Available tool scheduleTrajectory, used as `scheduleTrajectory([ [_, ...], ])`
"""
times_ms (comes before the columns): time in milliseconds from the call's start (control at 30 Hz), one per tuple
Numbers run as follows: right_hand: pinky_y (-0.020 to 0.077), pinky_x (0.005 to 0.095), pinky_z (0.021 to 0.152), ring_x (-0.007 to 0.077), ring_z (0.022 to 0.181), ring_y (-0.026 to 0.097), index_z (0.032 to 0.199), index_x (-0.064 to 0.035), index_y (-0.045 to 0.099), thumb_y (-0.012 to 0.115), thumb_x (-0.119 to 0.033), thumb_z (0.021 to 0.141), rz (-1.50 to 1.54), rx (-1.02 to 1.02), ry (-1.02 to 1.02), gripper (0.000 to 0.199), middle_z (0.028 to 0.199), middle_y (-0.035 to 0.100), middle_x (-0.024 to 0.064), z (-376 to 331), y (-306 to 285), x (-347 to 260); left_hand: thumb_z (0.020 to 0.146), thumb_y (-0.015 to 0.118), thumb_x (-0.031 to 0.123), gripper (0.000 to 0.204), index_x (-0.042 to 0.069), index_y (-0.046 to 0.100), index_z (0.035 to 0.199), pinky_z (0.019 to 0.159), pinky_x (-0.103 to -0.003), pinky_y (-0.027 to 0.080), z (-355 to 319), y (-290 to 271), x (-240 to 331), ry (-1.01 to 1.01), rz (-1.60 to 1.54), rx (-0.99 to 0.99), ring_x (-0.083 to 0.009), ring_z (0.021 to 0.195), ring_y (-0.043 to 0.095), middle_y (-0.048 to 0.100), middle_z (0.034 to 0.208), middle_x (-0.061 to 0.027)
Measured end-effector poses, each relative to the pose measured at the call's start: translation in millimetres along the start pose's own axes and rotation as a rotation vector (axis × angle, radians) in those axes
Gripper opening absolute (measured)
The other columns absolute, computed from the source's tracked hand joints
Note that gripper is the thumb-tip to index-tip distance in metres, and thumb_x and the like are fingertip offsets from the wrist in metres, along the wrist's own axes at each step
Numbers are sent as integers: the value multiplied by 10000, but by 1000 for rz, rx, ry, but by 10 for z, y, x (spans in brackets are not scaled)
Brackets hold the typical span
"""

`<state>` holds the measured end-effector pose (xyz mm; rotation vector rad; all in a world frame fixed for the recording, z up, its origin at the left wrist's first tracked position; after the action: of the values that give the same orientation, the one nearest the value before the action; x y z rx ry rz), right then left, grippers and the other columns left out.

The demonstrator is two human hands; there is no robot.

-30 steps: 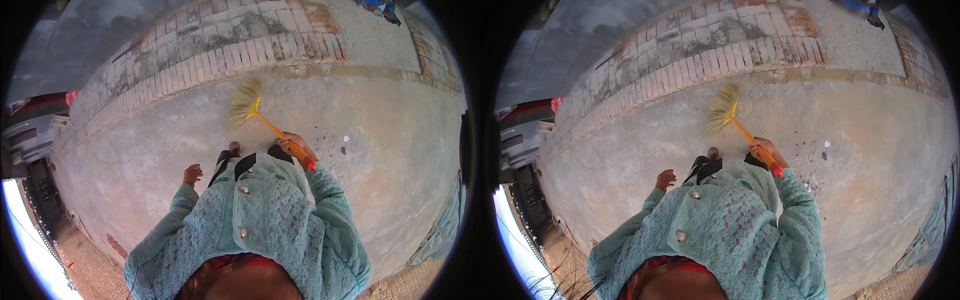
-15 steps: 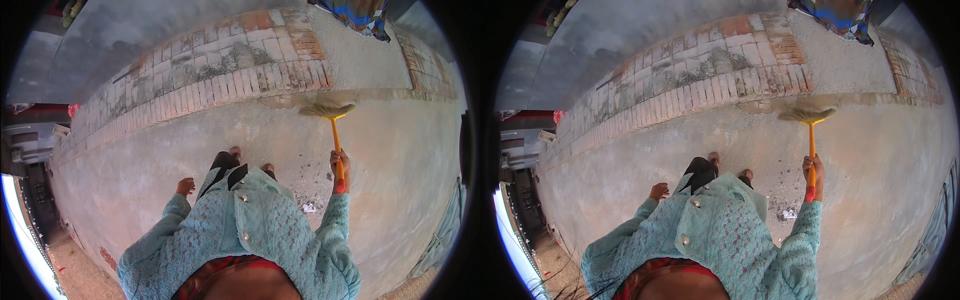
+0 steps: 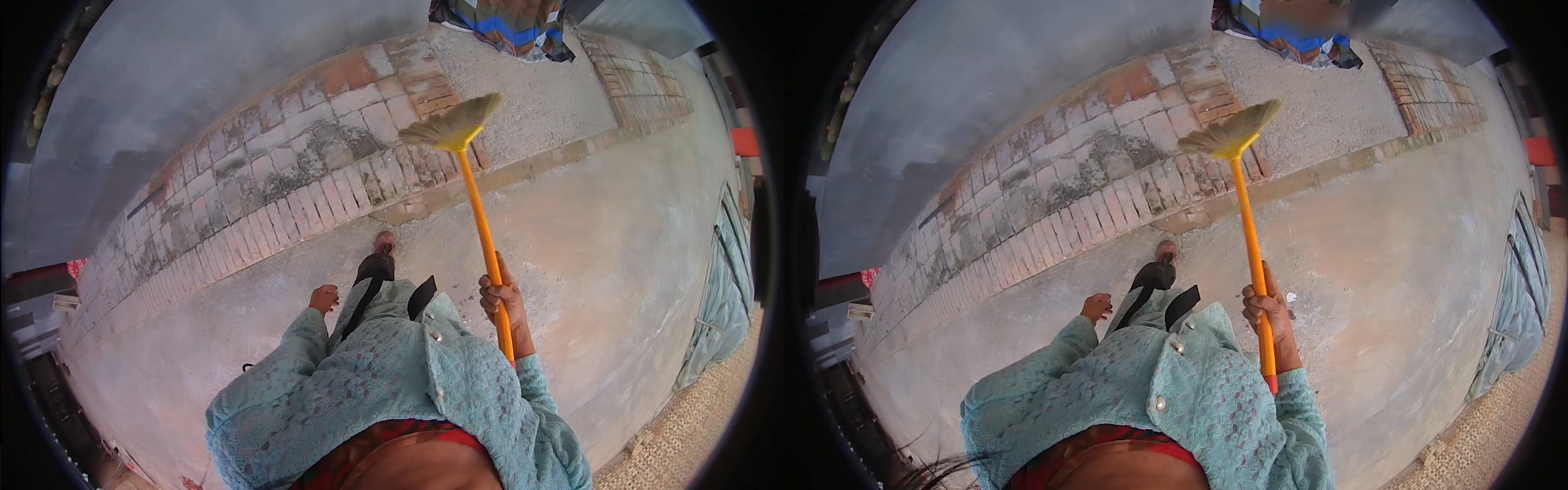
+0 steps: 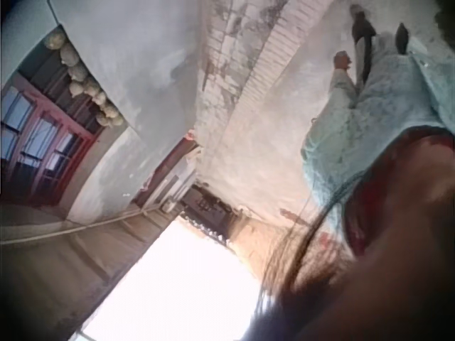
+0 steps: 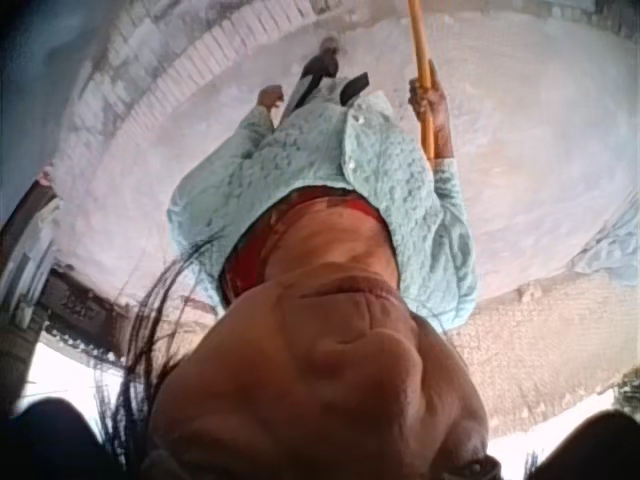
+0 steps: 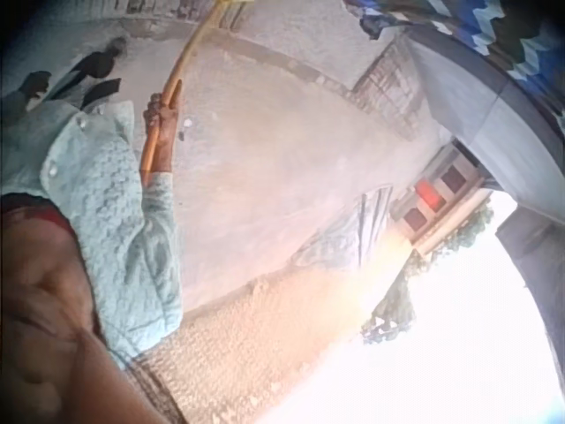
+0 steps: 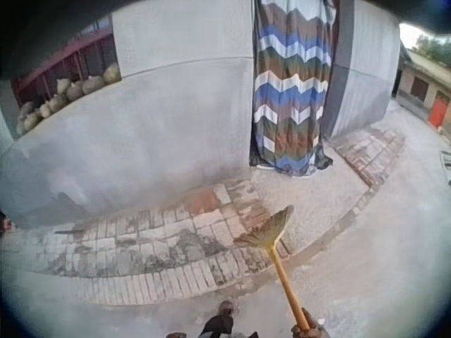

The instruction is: The person sweeps a concrete outdoor area using a yellow broom. They gather scattered debris and dust into a pile, moving back and forth across the surface. The person occasionally pauses to adjust their position or touch their face.

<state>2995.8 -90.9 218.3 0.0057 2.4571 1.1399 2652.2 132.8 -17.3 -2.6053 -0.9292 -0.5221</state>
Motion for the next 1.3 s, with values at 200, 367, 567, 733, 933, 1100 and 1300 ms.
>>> scheduleTrajectory([
  [200,324,180,393,88,477,387,1205,-162,274,455,82,673,100,-210,295,613,700,417,74,1517,212,148,677,500,148,268,80,548,931,459,-280,426,19,-148,604,20,111,-11,-149,586,565,572,709,-51],
  [367,336,173,392,82,473,391,1078,-140,341,464,56,697,208,-232,324,445,674,398,61,2312,-112,27,701,497,158,297,67,529,982,473,-295,424,-112,-424,724,10,40,104,-164,588,558,566,730,-62],
  [567,355,148,378,64,465,384,934,-99,356,430,45,707,421,-142,141,279,698,392,70,1831,-881,-517,717,490,168,273,94,527,977,492,-315,424,-164,-475,794,-91,116,109,-164,620,559,562,758,-43],
  [733,338,151,369,60,458,380,1037,-86,330,420,54,692,466,93,-75,383,721,402,83,778,-1351,-753,714,490,163,298,88,517,1001,501,-311,420,75,-192,1180,-40,139,8,-158,623,555,558,767,-38],
  [933,344,177,373,76,448,381,1248,-195,222,427,78,656,321,358,-243,682,693,409,68,-373,-1172,-606,697,491,131,332,72,505,1024,489,-289,405,318,184,1660,31,257,-81,-148,614,546,554,768,-37],
  [1100,345,201,364,87,427,380,1288,-229,129,428,107,626,192,468,-100,801,682,426,69,-851,-962,-230,690,490,114,349,63,494,1035,487,-281,401,356,332,1768,51,328,-130,-138,605,542,552,763,-33],
  [1300,328,210,362,101,424,392,1283,-179,152,467,91,647,354,335,122,759,676,441,90,-498,-1378,150,711,481,120,338,60,483,1043,504,-276,405,316,553,1957,76,387,-169,-135,633,539,548,792,-36],
])
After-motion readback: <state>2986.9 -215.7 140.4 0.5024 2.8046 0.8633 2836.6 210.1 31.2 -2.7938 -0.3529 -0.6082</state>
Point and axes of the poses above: each hand's wrist, its own z-axis towards the middle knuckle, its own y-axis out of the palm, x = y × z, the point moved 1 cm from there along z, towards the middle knuckle
